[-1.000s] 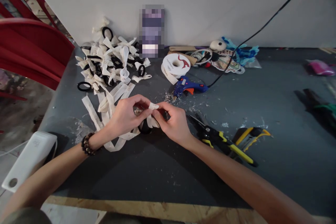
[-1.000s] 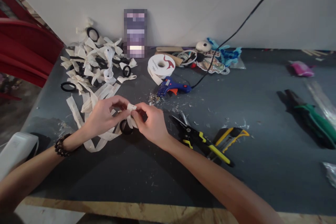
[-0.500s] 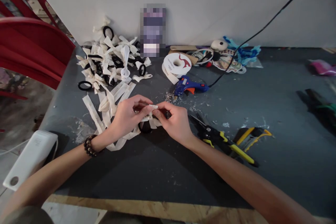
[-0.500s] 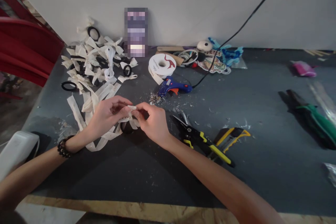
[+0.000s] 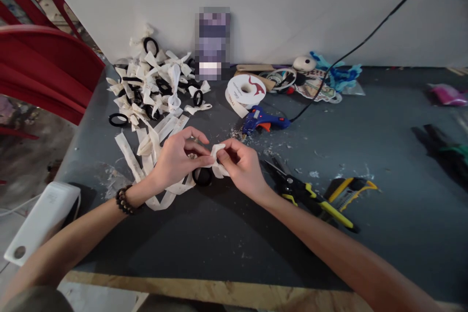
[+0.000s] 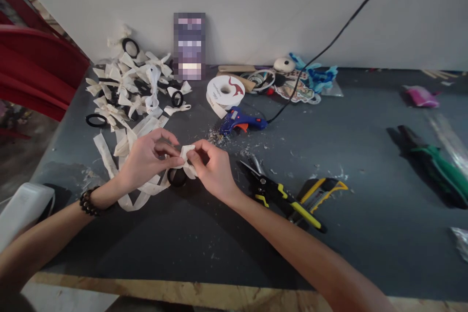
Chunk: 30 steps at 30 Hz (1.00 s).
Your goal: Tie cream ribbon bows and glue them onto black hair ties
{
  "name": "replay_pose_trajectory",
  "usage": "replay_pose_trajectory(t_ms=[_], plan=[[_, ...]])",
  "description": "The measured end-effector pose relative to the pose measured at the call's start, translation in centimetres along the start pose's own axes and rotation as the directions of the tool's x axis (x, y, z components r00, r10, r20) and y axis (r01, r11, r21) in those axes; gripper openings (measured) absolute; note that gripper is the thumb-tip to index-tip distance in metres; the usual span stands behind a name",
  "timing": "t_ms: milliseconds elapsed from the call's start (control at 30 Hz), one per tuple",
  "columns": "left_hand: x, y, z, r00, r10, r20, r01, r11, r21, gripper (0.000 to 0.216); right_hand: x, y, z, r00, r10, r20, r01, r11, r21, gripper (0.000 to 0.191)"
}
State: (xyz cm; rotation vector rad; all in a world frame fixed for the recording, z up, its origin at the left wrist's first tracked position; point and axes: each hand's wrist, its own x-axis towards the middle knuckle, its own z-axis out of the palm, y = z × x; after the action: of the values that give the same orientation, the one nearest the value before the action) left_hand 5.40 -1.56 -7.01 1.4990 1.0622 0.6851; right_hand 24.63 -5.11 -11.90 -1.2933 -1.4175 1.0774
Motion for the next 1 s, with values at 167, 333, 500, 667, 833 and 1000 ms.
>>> replay_pose_trajectory(t_ms=[167,333,500,667,833,1000], plan=[[0.3,-0.9,0.2,0.997,-0.017,0.075,0.038,0.954,-0.296,0.02,0.1,0.3,0.0,1.0,0.003,-0.008,-0.002,0.998,0.065,0.02],[0.1,-0.7,0.6,0.998,0.061,0.001,-0.06,0.98,-0.189,0.006,0.0,0.3,0.0,1.0,0.002,-0.013,-0.002,0.999,0.043,0.02],[-0.2,-0.3,0.7,0.998,0.064,-0.008,-0.064,0.996,-0.061,0.011,-0.1,0.5,0.0,1.0,0.005,-0.029,-0.005,1.0,0.021,0.022],[-0.1,0.4,0.3,0.999,0.048,0.026,-0.048,0.999,0.011,0.012,-0.2,0.3,0.0,0.997,-0.025,-0.067,0.024,0.999,-0.022,0.021],[-0.1,0.8,0.0,0.995,0.059,0.081,-0.066,0.994,0.089,0.013,-0.4,-0.3,0.1,0.991,-0.097,-0.093,0.085,0.988,-0.128,0.019],[-0.2,0.8,-0.1,0.991,0.103,0.084,-0.121,0.957,0.262,0.012,-0.4,-0.6,0.0,0.981,-0.173,-0.09,0.151,0.966,-0.211,0.017]])
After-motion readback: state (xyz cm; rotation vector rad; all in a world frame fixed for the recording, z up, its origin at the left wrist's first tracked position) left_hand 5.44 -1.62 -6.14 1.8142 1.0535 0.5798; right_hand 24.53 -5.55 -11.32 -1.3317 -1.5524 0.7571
